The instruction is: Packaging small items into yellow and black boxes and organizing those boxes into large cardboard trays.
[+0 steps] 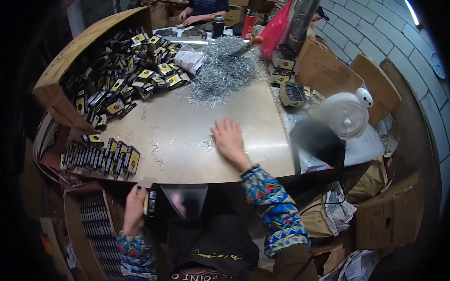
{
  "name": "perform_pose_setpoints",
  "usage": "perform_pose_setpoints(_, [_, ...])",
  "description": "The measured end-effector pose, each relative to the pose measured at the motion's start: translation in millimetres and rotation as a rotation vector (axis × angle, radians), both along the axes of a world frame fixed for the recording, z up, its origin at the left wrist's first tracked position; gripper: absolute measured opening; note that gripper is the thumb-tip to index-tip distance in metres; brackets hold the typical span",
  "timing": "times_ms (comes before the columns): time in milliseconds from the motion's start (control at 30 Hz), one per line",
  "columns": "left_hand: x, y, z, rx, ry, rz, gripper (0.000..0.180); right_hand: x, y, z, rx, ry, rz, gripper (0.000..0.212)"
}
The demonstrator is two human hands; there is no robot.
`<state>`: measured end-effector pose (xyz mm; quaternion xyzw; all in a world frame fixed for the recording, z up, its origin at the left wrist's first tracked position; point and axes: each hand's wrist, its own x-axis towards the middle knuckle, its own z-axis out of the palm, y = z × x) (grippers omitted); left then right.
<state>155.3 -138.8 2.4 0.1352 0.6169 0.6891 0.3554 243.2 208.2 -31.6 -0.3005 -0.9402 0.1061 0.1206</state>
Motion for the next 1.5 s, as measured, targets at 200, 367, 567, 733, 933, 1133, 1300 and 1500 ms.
perform_pose_setpoints(200, [34,-23,-37,0.143,-0.313,0.094,0.027,-35,-43,-4,-0.662,0.518,0.185,0.051])
perform_pose_setpoints(367, [55,-59,-117,-0.098,-0.457,0.044,0.027,-45,-47,5,-0.170,0.358,0.237,0.056])
perform_pose_setpoints(567, [98,-15,-130,-0.153,-0.317,-0.155,0.027,-52,-121,-7,0.039,0.208,0.427,0.048])
perform_pose_setpoints(733, [121,-8,-126,-0.043,-0.591,0.089,0.020,-3,-176,-5,0.019,0.209,0.300,0.043])
perform_pose_setpoints(933, [128,-10,-122,-0.053,-0.558,0.169,0.025,51,-173,47,-0.395,0.208,0.496,0.037])
perform_pose_setpoints(1133, [122,-4,-126,0.059,-0.604,0.085,0.029,94,-169,159,-1.285,0.821,0.948,0.009])
perform_pose_setpoints(1300, [122,-17,-135,0.019,-0.491,0.001,0.040,105,-177,203,-1.511,0.684,0.971,0.007])
perform_pose_setpoints(1500, [131,-25,-139,-0.515,0.454,-0.245,0.074,105,-185,188,-1.454,0.849,1.123,0.008])
